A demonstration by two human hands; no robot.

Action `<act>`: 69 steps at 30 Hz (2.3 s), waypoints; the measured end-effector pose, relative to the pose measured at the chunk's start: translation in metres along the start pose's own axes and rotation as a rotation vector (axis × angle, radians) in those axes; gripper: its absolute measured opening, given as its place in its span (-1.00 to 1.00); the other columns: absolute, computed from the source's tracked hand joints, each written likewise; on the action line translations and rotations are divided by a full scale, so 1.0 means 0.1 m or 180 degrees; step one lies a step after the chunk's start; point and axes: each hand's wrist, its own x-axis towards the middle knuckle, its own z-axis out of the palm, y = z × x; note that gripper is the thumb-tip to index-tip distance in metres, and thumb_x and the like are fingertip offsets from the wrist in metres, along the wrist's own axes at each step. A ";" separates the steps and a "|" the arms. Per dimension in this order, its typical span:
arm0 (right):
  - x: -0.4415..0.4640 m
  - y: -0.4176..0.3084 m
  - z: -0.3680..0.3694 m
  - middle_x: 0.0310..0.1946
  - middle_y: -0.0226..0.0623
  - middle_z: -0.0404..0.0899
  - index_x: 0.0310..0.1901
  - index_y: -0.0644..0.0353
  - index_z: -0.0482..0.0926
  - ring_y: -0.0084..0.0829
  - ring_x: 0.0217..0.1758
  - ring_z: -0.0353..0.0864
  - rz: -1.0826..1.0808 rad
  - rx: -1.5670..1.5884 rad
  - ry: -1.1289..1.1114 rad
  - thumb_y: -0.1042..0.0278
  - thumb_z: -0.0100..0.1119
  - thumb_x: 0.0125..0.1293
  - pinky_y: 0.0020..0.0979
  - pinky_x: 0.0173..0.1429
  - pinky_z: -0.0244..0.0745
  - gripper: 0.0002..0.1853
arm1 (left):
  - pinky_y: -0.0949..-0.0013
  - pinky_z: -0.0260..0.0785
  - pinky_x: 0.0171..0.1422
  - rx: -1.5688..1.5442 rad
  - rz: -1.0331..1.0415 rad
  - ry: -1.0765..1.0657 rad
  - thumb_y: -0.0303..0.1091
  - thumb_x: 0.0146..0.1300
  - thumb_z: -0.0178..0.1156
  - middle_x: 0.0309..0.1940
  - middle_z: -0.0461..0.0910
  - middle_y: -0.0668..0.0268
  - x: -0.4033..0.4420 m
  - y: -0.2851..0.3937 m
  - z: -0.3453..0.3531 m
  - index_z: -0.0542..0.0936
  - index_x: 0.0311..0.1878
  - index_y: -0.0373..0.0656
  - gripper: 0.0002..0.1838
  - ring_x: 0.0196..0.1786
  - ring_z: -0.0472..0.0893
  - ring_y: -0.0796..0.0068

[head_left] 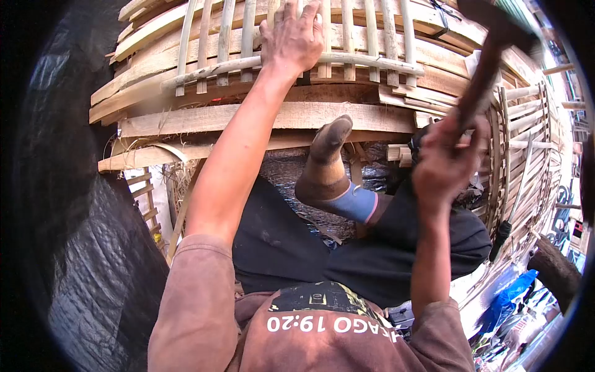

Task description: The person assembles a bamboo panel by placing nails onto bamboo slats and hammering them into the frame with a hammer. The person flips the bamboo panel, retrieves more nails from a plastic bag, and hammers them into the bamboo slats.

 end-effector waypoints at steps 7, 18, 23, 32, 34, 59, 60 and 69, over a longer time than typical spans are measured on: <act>0.00 -0.10 0.12 -0.40 0.05 0.63 0.11 0.25 0.46 -0.07 -0.41 0.66 0.0560 -0.0623 -0.0686 0.22 0.12 0.52 -0.21 -0.25 0.50 -0.69 | -0.31 0.04 0.50 -0.0061 0.0177 0.0097 -0.06 0.46 -0.10 0.40 0.34 -0.10 0.00 -0.01 0.02 0.40 0.41 0.08 -0.50 0.42 0.34 -0.17; -0.17 0.10 0.24 -0.22 0.15 0.66 0.14 0.25 0.45 0.07 -0.10 0.72 0.0347 -0.0480 -0.0926 0.26 0.11 0.51 -0.21 -0.11 0.54 -0.69 | -0.40 0.03 0.48 0.0243 0.0405 0.0198 -0.02 0.46 -0.09 0.51 0.22 0.17 0.09 -0.13 0.08 0.39 0.43 0.17 -0.49 0.45 0.36 0.02; -0.05 -0.19 0.11 -0.48 -0.18 0.56 0.12 0.27 0.47 -0.58 -0.42 0.43 0.0825 -0.0177 -0.0689 0.24 0.15 0.51 -0.42 -0.31 0.40 -0.68 | -0.33 0.11 0.45 0.0048 0.0349 0.0156 -0.07 0.42 -0.04 0.42 0.32 0.05 0.04 -0.03 -0.03 0.45 0.36 0.08 -0.52 0.39 0.40 -0.08; -0.14 0.14 0.18 -0.27 0.20 0.63 0.13 0.24 0.45 0.27 -0.06 0.62 0.0704 -0.0458 -0.0928 0.32 0.12 0.49 -0.24 -0.17 0.51 -0.72 | -0.41 0.02 0.49 0.0182 0.0438 0.0235 -0.03 0.43 -0.06 0.51 0.22 0.18 0.10 -0.11 0.08 0.41 0.40 0.16 -0.50 0.46 0.35 0.04; -0.08 -0.08 0.11 -0.28 0.17 0.63 0.13 0.25 0.45 0.13 -0.17 0.70 0.0636 -0.0786 -0.0834 0.29 0.13 0.49 -0.27 -0.16 0.52 -0.70 | -0.38 0.02 0.50 0.0187 0.0355 0.0165 -0.01 0.43 -0.06 0.51 0.22 0.18 0.09 -0.13 0.08 0.41 0.40 0.17 -0.49 0.47 0.34 0.04; -0.74 0.28 -0.05 -0.57 -0.54 0.30 0.12 0.17 0.41 -0.76 -0.64 0.23 0.1962 0.1338 -0.0569 0.19 0.06 0.56 -0.66 -0.59 0.13 -0.73 | -0.17 0.18 0.44 0.0159 0.2217 -0.0150 0.41 0.00 0.37 0.32 0.43 0.30 -0.24 -0.10 -0.26 0.56 0.23 0.07 -0.18 0.38 0.37 0.21; -0.75 0.29 -0.05 -0.57 -0.54 0.30 0.12 0.17 0.41 -0.76 -0.64 0.23 0.1984 0.1377 -0.0533 0.19 0.06 0.56 -0.66 -0.59 0.13 -0.73 | -0.17 0.18 0.44 0.0183 0.2261 -0.0174 0.41 0.00 0.37 0.32 0.43 0.30 -0.32 -0.10 -0.31 0.56 0.23 0.07 -0.18 0.38 0.37 0.21; -0.81 0.45 -0.10 -0.59 -0.52 0.31 -0.02 0.12 0.39 -0.75 -0.68 0.23 0.2043 0.1720 -0.0465 0.10 0.07 0.55 -0.66 -0.61 0.14 -0.74 | 0.14 0.56 0.13 0.0485 0.2481 -0.0185 -0.25 0.02 0.50 0.22 0.57 0.34 -0.21 0.08 -0.71 0.53 0.26 -0.01 -0.33 0.11 0.62 0.21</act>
